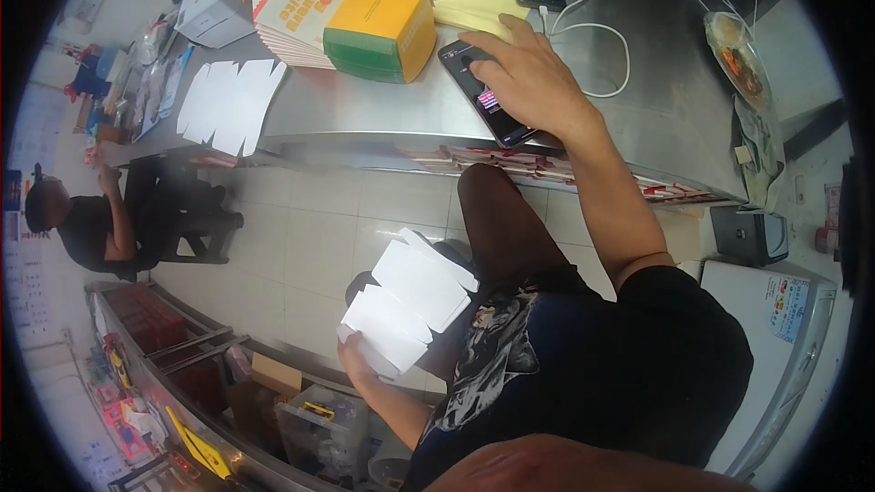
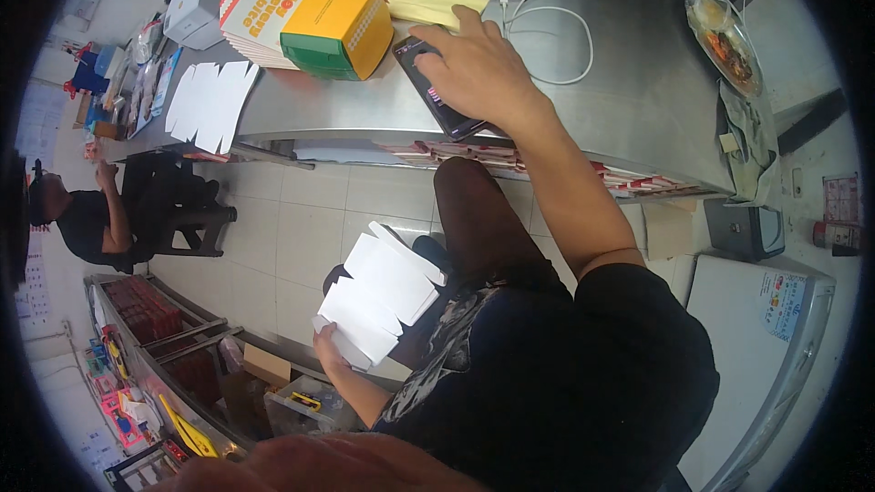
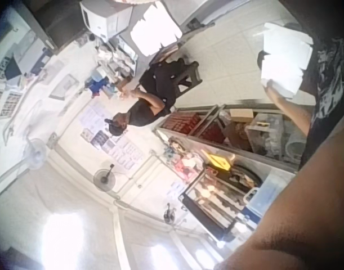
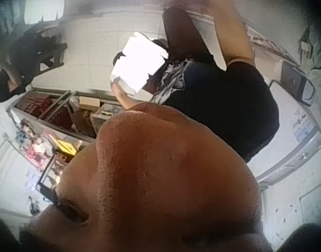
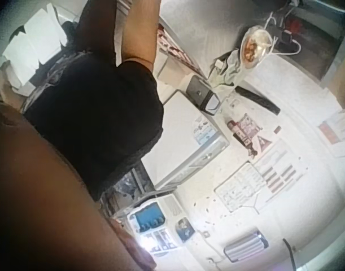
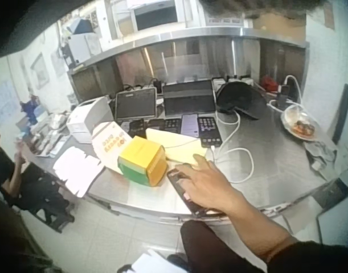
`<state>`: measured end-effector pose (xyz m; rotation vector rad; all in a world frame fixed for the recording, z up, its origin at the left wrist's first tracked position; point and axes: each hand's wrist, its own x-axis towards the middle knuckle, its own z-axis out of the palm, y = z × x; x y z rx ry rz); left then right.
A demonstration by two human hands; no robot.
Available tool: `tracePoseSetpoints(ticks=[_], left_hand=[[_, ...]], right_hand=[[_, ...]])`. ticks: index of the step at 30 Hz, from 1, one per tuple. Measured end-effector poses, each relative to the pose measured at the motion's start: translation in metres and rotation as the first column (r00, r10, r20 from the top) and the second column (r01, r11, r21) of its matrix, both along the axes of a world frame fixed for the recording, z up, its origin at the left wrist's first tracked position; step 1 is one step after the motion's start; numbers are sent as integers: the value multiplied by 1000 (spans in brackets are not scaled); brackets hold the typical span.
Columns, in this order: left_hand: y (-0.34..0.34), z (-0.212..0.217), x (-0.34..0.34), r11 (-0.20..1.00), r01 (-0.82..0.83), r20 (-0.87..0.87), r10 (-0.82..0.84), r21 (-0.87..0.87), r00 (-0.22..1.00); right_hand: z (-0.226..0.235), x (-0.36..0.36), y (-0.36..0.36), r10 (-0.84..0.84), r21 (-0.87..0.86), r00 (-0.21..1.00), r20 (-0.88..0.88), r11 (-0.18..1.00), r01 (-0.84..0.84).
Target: The person sits on a stool and folds flat white cardboard sheets into small boxes. They apply adhesive tape to secure the flaps and stack the finished boxes on the counter. The person also briefly handles a smartphone and a printed receipt during the process.
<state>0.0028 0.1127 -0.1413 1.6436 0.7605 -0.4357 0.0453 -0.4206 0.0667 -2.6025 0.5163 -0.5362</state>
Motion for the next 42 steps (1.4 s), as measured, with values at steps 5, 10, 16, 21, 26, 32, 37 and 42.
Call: tracePoseSetpoints(ticks=[5,10,16,21,26,32,37,42], left_hand=[[0,0,0,1000,-1,12,0,20,1000],[-9,10,0,999,7,9,-7,39,1000],[-7,8,-1,997,12,14,-13,73,1000],[2,0,1,997,3,4,-3,71,1000],[9,-6,3,997,29,-28,-27,68,999],[7,-4,3,997,20,-26,-18,72,1000],[5,-2,4,994,30,-38,-26,106,999],[10,-8,4,995,19,-23,-17,96,1000]], right_hand=[[-7,-6,-8,6,123,993,115,992,-20],[-15,-10,-18,33,240,985,171,968,-75],[-26,-10,-23,22,269,970,243,959,-89],[-27,-16,-29,11,437,944,330,885,-163],[-35,-12,-29,-71,515,926,372,846,-142],[-39,-12,-29,-60,472,928,369,872,-131],[-35,-15,-26,-51,421,936,349,900,-108],[-39,-13,-27,-49,427,928,370,896,-123]])
